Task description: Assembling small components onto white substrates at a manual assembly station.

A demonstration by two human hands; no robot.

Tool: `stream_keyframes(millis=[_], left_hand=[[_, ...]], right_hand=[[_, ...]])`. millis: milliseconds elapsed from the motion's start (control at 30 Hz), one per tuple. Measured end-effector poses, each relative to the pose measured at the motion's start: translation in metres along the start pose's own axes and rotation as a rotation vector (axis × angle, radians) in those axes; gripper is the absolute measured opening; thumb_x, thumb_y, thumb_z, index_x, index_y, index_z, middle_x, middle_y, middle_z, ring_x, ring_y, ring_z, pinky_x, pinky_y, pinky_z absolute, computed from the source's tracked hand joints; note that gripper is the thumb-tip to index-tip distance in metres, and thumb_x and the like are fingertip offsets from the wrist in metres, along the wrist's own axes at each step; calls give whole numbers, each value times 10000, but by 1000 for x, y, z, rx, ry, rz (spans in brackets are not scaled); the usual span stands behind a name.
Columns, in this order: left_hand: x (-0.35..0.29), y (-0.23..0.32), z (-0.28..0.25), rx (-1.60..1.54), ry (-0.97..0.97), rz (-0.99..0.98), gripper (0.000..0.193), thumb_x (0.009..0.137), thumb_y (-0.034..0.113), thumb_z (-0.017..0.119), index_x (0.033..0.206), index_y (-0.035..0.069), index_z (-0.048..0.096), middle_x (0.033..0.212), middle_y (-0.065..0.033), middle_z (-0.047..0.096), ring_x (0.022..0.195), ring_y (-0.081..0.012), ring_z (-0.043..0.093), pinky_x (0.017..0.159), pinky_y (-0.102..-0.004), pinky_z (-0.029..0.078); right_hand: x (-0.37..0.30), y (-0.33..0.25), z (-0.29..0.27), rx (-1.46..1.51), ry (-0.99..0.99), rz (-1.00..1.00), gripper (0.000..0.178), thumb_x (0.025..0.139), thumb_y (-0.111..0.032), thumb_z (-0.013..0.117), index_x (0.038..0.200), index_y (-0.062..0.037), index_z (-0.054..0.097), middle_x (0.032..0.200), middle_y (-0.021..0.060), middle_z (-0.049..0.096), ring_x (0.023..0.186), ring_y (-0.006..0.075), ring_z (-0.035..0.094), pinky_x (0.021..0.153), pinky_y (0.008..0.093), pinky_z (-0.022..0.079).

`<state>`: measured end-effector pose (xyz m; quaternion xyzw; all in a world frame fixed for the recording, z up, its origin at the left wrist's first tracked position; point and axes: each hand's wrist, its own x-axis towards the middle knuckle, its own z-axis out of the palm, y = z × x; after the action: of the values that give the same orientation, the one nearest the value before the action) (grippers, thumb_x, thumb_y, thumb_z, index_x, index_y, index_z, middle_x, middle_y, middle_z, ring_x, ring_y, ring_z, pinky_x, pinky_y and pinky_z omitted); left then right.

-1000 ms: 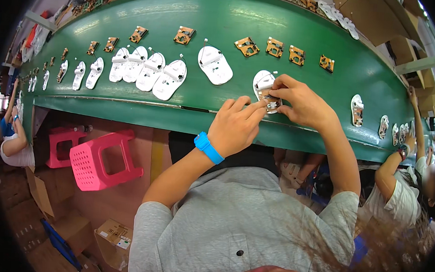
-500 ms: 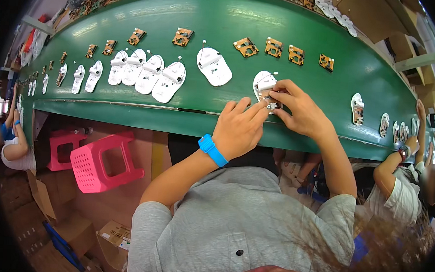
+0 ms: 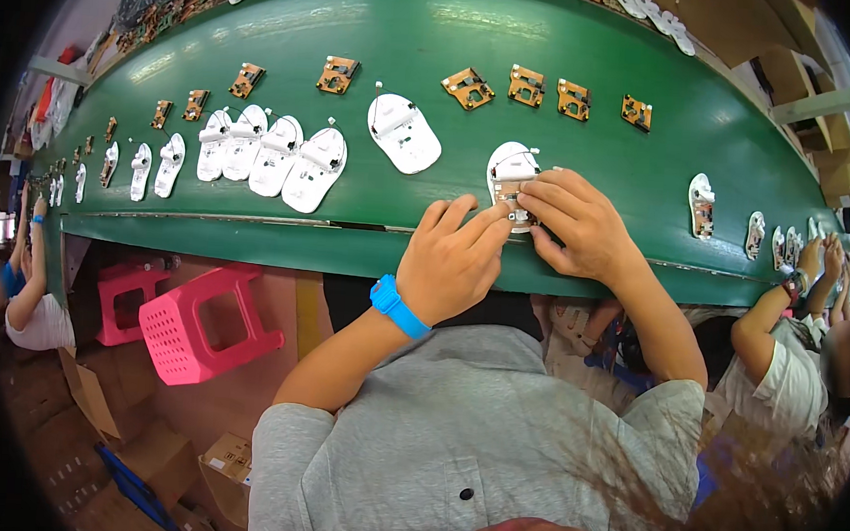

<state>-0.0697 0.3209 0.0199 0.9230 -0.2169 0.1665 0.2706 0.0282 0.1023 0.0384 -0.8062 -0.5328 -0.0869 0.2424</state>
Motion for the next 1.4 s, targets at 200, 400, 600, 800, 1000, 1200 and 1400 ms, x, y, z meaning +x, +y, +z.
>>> stream_keyframes(millis=[200, 400, 600, 800, 1000, 1200, 1400], left_hand=[[0, 0, 1, 3, -16, 7, 350, 808, 71, 692, 1155, 58, 644, 1338, -52, 663, 1133, -324, 582, 958, -468, 461], [0, 3, 1, 3, -14, 18, 423, 787, 53, 692, 1208, 95, 681, 1341, -53, 657, 1139, -345, 575, 957, -475, 462], [-1, 9, 1, 48, -44, 3, 513, 785, 57, 694, 1294, 122, 689, 1371, -69, 628, 1160, -354, 552, 980, -483, 454], [-1, 8, 0, 59, -74, -18, 511, 782, 67, 690, 1290, 124, 698, 1384, -65, 612, 1164, -349, 542, 999, -485, 447], [0, 10, 6, 36, -103, -42, 498, 774, 80, 697, 1271, 115, 715, 1378, -82, 621, 1165, -371, 541, 996, -514, 452], [0, 10, 11, 47, -82, -50, 486, 759, 82, 703, 1243, 98, 739, 1364, -110, 632, 1166, -420, 546, 986, -550, 461], [0, 11, 12, 23, -47, -49, 490, 759, 70, 690, 1246, 84, 738, 1361, -122, 633, 1167, -416, 552, 984, -540, 475]], right_hand=[[1, -3, 10, 47, 47, 74, 352, 689, -44, 710, 1036, 16, 704, 1142, 131, 682, 1147, 342, 633, 1028, 479, 538], [-2, 7, 4, 266, 73, 111, 327, 709, 17, 674, 1032, 4, 719, 1181, 128, 694, 1154, 343, 646, 1008, 476, 548], [-25, 23, -2, 247, 77, 31, 348, 720, 82, 640, 1044, 7, 745, 1270, 140, 692, 1232, 380, 656, 1015, 490, 563], [-16, 22, -2, 230, -25, -82, 387, 709, 50, 656, 1089, 59, 731, 1265, 183, 682, 1278, 379, 641, 1048, 500, 553], [-20, 23, -3, 137, -59, -92, 407, 697, 28, 678, 1098, 60, 737, 1260, 166, 697, 1289, 343, 647, 1056, 493, 556], [-19, 29, 3, 169, -47, -92, 394, 691, 25, 687, 1080, 47, 749, 1261, 159, 705, 1281, 327, 657, 1061, 496, 553], [-20, 29, 8, 213, 2, -76, 352, 677, 33, 679, 1020, 73, 748, 1175, 168, 728, 1229, 350, 687, 974, 457, 607]])
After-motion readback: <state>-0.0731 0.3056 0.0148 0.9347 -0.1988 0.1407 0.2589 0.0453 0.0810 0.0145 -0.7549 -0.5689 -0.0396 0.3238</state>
